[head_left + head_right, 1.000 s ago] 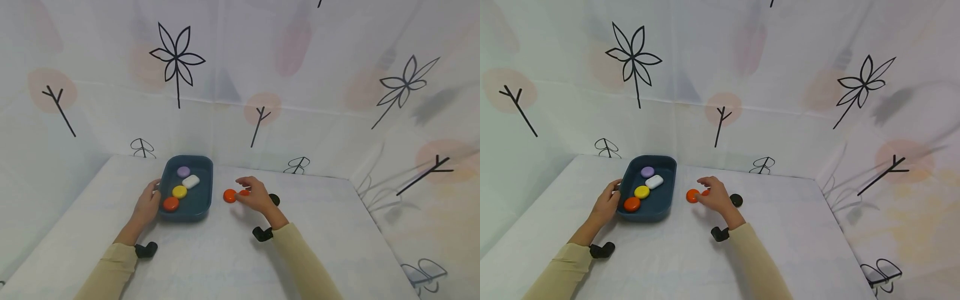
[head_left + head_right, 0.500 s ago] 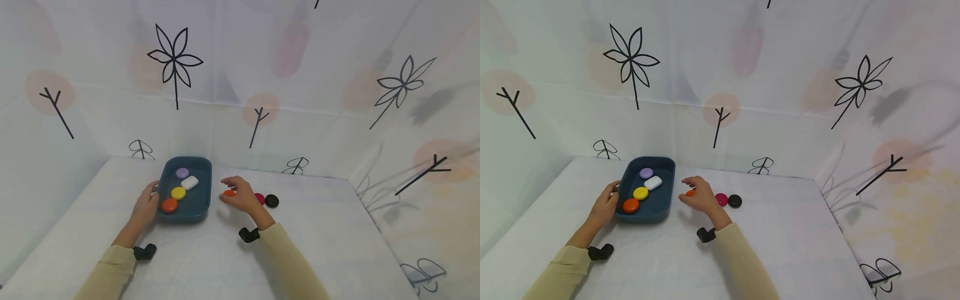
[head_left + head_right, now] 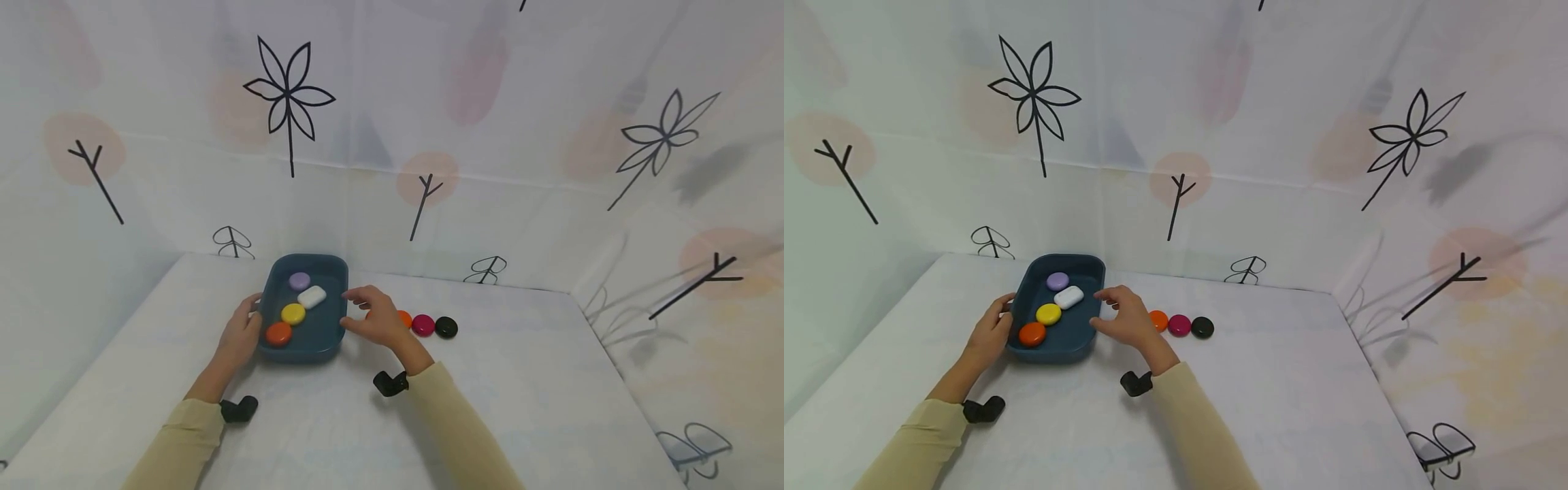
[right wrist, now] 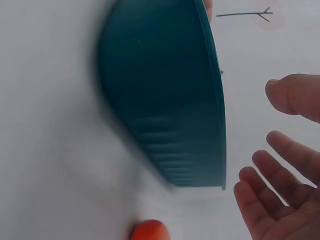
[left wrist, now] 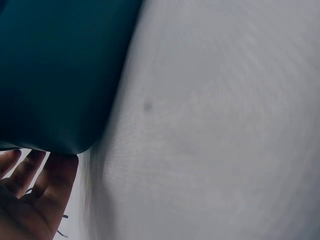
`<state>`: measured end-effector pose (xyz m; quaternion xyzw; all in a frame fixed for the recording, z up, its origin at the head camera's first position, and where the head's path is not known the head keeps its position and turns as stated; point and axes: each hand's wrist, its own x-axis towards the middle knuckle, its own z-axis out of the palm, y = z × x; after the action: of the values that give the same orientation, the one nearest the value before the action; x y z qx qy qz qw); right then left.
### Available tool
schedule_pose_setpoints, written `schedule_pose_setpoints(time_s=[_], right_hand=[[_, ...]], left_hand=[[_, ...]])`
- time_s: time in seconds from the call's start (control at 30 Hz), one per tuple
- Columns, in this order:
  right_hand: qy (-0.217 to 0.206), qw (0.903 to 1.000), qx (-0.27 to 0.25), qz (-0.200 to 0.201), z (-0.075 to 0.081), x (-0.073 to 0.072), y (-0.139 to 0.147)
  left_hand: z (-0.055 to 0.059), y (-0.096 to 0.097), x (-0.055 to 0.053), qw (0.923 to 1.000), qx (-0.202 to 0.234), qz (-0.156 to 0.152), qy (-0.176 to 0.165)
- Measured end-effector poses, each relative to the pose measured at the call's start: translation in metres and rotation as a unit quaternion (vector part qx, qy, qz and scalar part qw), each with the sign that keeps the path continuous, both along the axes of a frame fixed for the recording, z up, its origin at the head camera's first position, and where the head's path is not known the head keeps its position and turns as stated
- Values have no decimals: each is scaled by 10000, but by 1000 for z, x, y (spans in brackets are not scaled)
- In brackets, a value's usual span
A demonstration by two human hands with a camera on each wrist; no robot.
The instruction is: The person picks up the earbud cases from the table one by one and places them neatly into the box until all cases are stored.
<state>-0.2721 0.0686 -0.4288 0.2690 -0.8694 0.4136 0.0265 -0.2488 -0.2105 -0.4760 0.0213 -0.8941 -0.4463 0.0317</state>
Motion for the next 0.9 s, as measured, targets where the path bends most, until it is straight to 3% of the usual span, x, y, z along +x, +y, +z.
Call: schedule_pose_setpoints(time_s=[0.2, 0.4, 0.67, 0.9], right_hand=[[-53, 9999, -123, 103, 0, 3, -8], [-366, 9992, -94, 96, 0, 5, -19], [-402, 9991, -63, 141, 0, 7, -36], [-214, 9987, -183, 427, -1, 9, -54]], left_hand=[[1, 0, 0, 10000, 17, 11, -17], [1, 0, 0, 10000, -5, 20, -42], [-1, 0, 0, 10000, -27, 63, 21], [-2, 2, -2, 9998, -94, 116, 154]])
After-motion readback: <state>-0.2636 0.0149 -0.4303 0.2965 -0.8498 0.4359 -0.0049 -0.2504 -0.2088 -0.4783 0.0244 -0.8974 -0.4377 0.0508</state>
